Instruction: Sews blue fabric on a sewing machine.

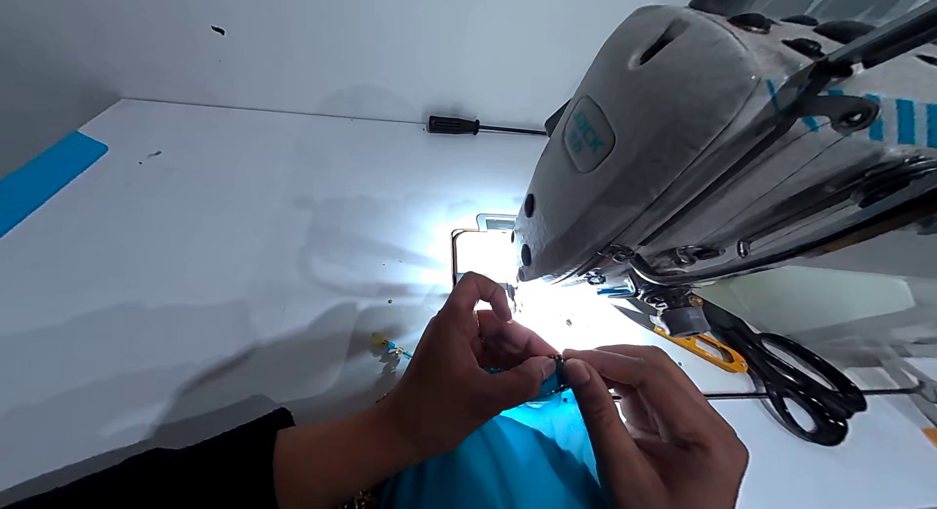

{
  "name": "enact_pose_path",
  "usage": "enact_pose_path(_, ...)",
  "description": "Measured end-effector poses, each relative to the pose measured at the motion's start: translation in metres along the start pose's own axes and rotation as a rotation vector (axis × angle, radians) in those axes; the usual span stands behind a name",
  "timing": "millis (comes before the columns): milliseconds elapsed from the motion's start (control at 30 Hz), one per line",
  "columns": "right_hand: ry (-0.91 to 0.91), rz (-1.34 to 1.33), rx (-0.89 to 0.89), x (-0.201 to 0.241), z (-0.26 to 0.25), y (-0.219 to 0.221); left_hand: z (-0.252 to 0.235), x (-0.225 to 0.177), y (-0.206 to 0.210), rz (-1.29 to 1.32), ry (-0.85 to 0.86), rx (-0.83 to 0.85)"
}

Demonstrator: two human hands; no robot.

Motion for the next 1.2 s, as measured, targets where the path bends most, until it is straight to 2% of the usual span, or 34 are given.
enact_pose_path(133,-0.013,0.031,0.002,-0.001,0.001,0.001,0.0,0.003,-0.001,-0.04,0.036,-0.014)
enact_pose_path(333,-0.173,0.263,-0.026,0.003,0.002,0.005,0.0,0.0,-0.002,-0.068,0.021,-0.009)
enact_pose_path(533,-0.148,0.259,-0.047,0.002,0.001,0.008,0.002,0.0,-0.001,-0.067,0.023,0.027)
enact_pose_path(733,-0.289,0.455,-0.068,0.008,0.005,0.012,0.003,0.001,0.002,-0.022,0.04,0.045)
enact_pose_path(900,-0.354,0.578,-0.116,0.01,0.009,0.018,0.003,-0.005,0.001,-0.056,-0.064,0.046)
enact_pose_path(1200,-0.389,0.577,0.033,0.013,0.008,0.019,-0.002,-0.003,-0.003,0.047,-0.224,0.038)
Point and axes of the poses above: each hand's wrist, its own z-axis away from the middle knuckle, its own y-axis out of the palm, x = y × z, the point moved 2 cm from there along -z, towards the middle knuckle, and after that the axes turned 11 degrees about -z, right-handed, at the moved point
